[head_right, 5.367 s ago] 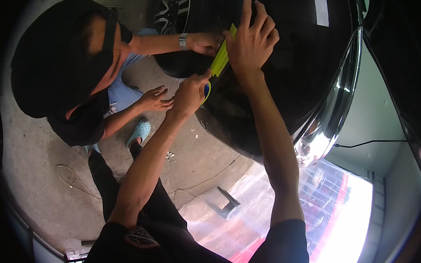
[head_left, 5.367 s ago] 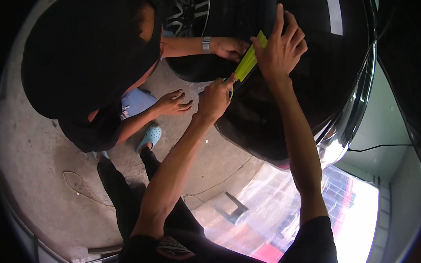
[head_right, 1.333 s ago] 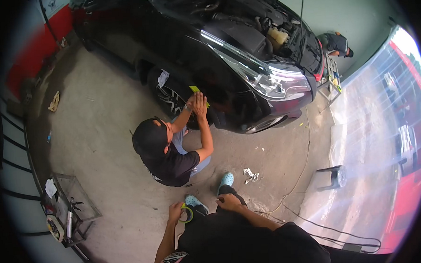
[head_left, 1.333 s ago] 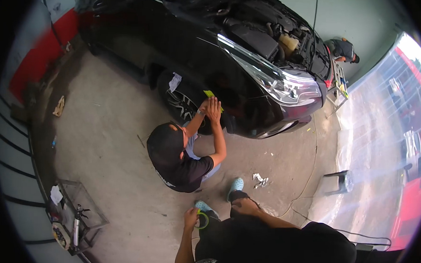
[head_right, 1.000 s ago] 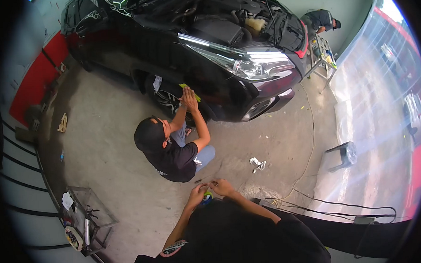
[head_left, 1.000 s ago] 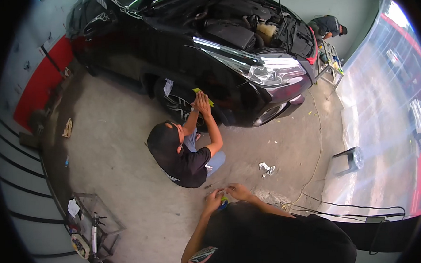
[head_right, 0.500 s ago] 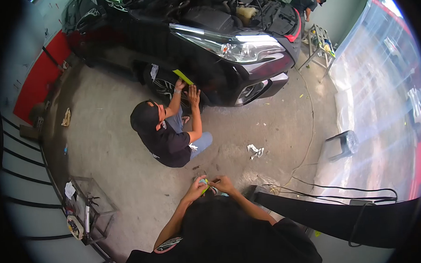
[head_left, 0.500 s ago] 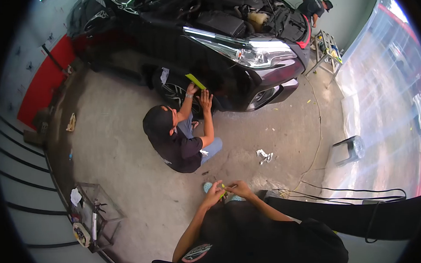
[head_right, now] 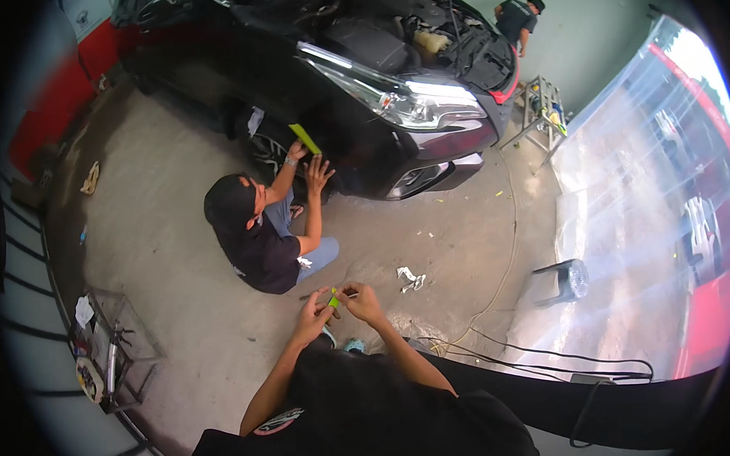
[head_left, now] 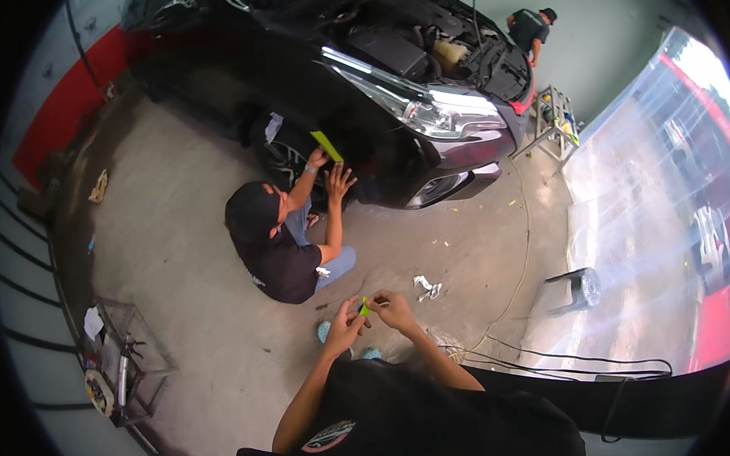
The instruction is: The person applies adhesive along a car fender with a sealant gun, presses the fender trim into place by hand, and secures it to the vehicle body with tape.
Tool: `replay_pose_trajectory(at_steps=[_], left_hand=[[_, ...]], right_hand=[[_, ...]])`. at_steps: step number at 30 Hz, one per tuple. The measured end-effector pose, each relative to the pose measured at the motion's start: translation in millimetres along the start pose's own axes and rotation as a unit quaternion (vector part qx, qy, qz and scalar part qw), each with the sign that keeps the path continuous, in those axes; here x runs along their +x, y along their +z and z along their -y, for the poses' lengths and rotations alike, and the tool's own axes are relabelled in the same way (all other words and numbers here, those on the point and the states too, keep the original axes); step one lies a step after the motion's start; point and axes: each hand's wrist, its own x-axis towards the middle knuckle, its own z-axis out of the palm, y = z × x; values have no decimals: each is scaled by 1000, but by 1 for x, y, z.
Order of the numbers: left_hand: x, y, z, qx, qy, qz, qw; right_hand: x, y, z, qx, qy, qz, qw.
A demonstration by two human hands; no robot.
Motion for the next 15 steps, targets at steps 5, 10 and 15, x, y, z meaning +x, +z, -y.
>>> replay_pose_trajectory(at_steps=[5, 10, 15], left_hand=[[63, -3, -23, -56, 7, -37, 998], [111, -4, -50, -99, 35, -49, 993], [133, 5, -74, -82, 139, -110, 981]], right_hand=[[35, -12, 57, -63, -101, -117, 986], [83, -25, 89, -58, -116, -160, 979], [137, -48, 118, -70, -139, -126, 980]])
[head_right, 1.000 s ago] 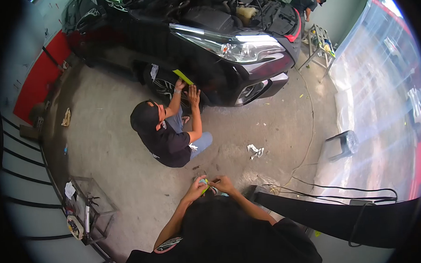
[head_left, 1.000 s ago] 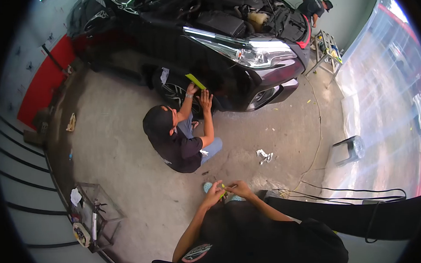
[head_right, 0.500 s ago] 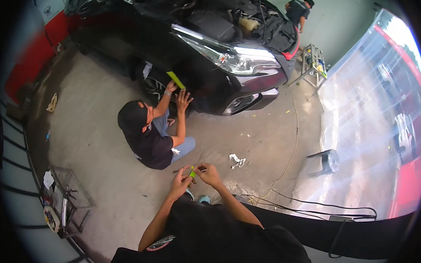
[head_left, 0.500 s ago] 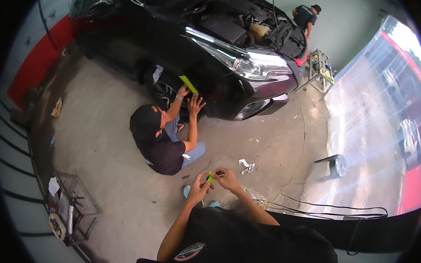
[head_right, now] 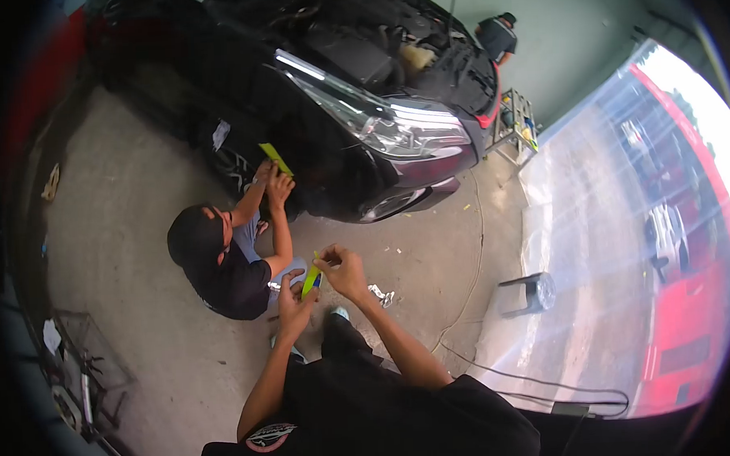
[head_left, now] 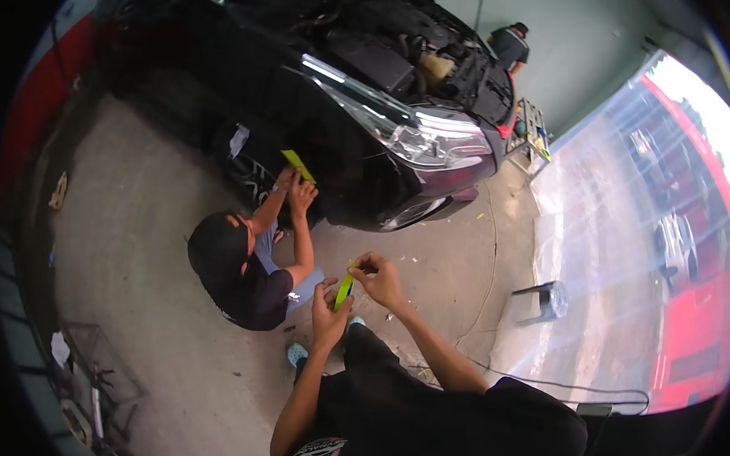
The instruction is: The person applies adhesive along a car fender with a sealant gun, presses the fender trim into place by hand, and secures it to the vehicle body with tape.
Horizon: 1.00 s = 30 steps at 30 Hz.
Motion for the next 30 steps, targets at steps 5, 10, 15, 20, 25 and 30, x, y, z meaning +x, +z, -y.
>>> replay_pose_trajectory(at_steps=[5, 10, 15, 20, 25, 30], left_hand=[[33, 18, 9, -26, 79, -133, 988], [89, 40, 46, -5, 85, -256, 963], [151, 45, 73, 134, 154, -309, 929], [192, 32, 91, 276, 172, -267, 907], [220, 23, 119, 285, 149, -268, 908], [256, 7, 125, 308, 149, -274, 899]], right_hand=[[98, 0, 2, -44, -33, 51, 997], [184, 28, -23, -84, -111, 147, 979], [250, 47, -38, -95, -129, 206, 965], [291, 59, -42, -137, -172, 209, 953], [322, 84, -53, -174, -216, 212, 937], [359, 103, -45, -342, -383, 169, 841]])
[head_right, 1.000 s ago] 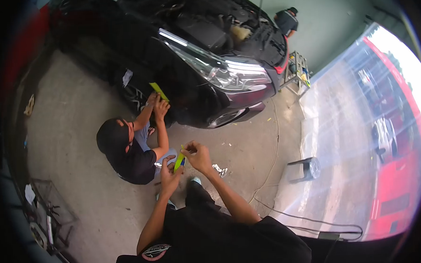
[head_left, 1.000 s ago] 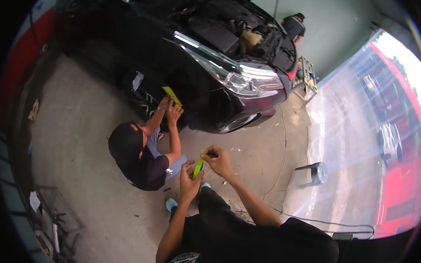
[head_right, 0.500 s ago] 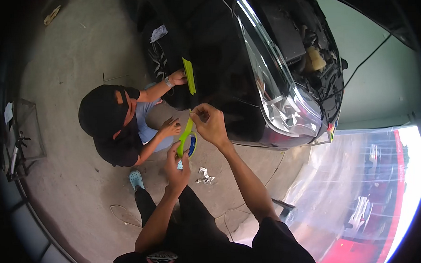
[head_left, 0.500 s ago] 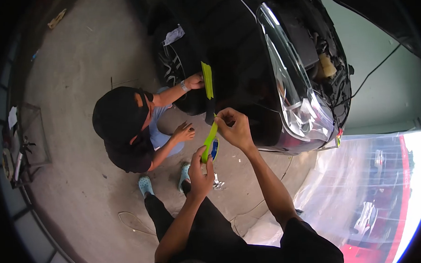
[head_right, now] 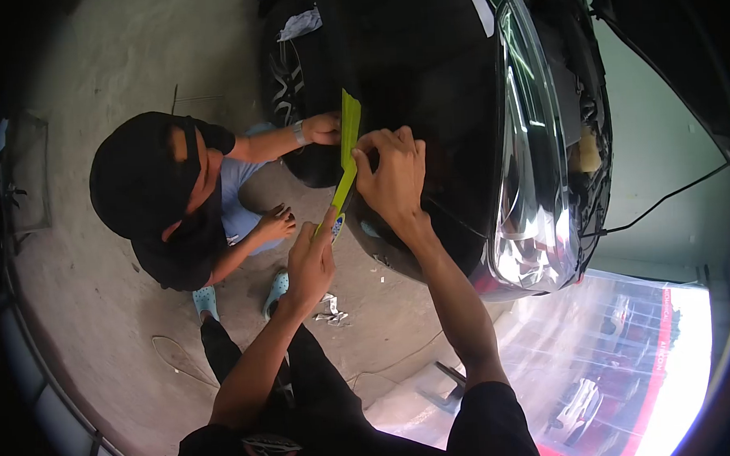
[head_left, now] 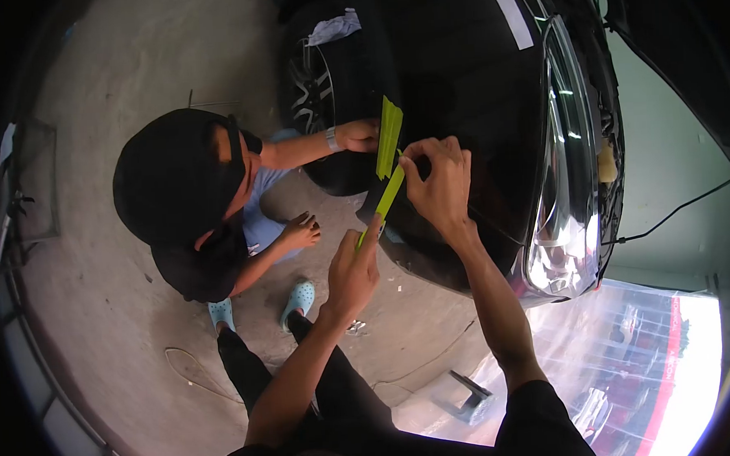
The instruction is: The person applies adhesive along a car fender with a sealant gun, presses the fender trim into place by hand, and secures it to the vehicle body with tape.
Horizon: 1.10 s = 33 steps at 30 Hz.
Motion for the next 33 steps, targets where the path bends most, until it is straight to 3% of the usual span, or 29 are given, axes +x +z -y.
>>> replay_pose_trajectory(at_steps=[5, 8, 15, 18, 29, 33], left_hand=[[62, 40, 27, 77, -18, 4, 997], [86, 54, 32, 78, -51, 13, 996], [97, 54, 37, 55, -86, 34, 994], [104, 46, 35, 64, -104, 97, 988], [107, 50, 38, 33, -109, 104, 988], [106, 55, 39, 47, -117, 112, 986]], right_hand=[[54, 35, -17, -197, -141, -56, 969], [67, 44, -21, -260, -167, -57, 949], [70, 47, -20, -325, -172, -45, 929], [69, 50, -22, -341, -169, -44, 924], [68, 51, -20, -389, -121, -15, 913], [55, 46, -17, -386, -157, 15, 909]])
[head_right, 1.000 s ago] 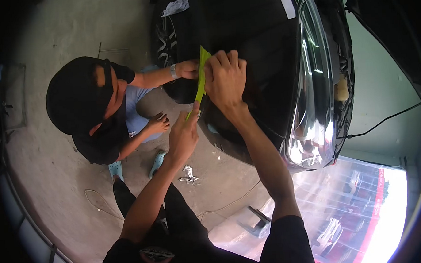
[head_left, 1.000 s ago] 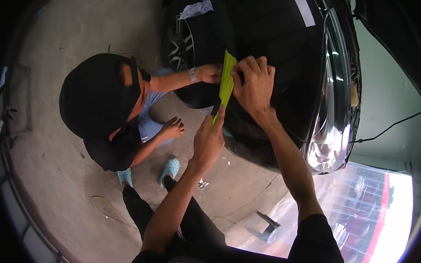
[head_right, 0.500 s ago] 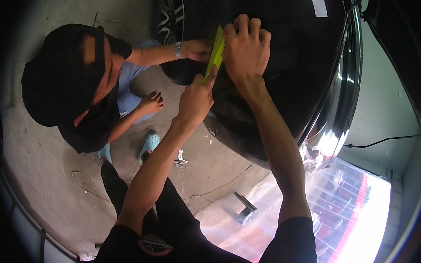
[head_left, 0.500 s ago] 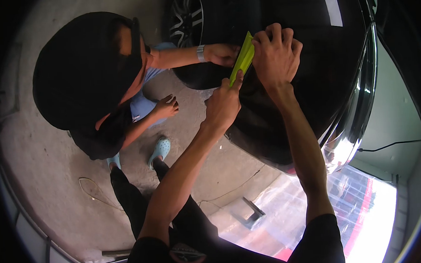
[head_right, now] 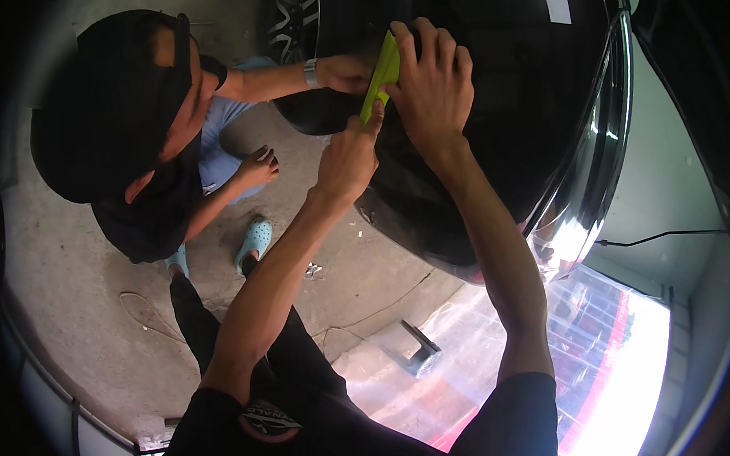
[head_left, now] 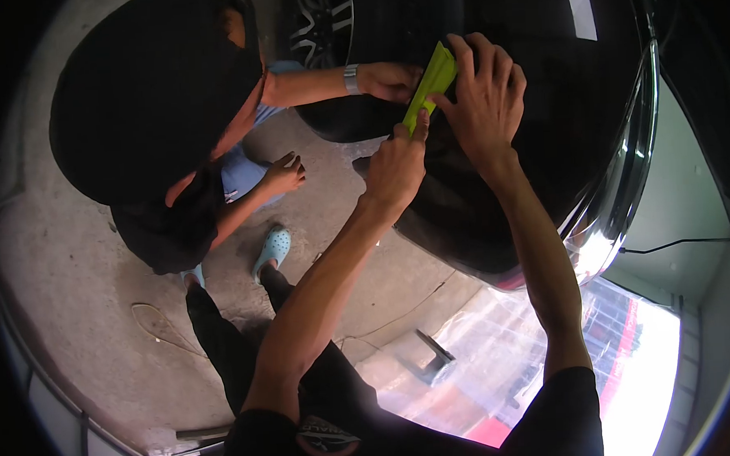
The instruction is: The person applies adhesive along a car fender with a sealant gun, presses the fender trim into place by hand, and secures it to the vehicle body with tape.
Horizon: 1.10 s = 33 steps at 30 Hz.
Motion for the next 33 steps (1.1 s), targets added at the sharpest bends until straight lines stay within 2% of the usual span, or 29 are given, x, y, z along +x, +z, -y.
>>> replay_pose_trajectory(at_steps=[3, 6, 11, 15, 18, 19, 21, 24, 27, 30, 33], left_hand=[[-1, 2, 0, 9, 2, 5, 1000], [1, 2, 1, 38, -3, 33, 999], [0, 5, 0, 32, -12, 26, 999], [2, 7, 1, 25, -15, 19, 999], [2, 2, 2, 28, -4, 22, 999], [2, 2, 1, 27, -5, 18, 999], [1, 3, -1, 24, -4, 14, 1000], [-10, 7, 12, -55, 23, -25, 998], [-29, 19, 30, -165, 77, -195, 964], [-35, 23, 36, -183, 120, -284, 934], [-41, 33, 39, -113, 117, -196, 967]], right_hand=[[1, -2, 0, 1, -21, -5, 1000], [17, -2, -5, -2, 13, 29, 999], [48, 1, -23, -13, -13, -17, 1000], [43, -3, -19, -25, -2, 25, 999], [18, -5, -11, -27, -34, 35, 998], [8, -5, -6, -22, -45, 98, 994], [-1, -2, 0, -21, -48, 86, 995], [-7, -1, 2, -4, -43, 102, 994], [-8, 1, 2, -8, -50, 98, 994], [-9, 5, 3, 10, -41, 90, 995], [-7, 6, 3, 5, -48, 81, 996]])
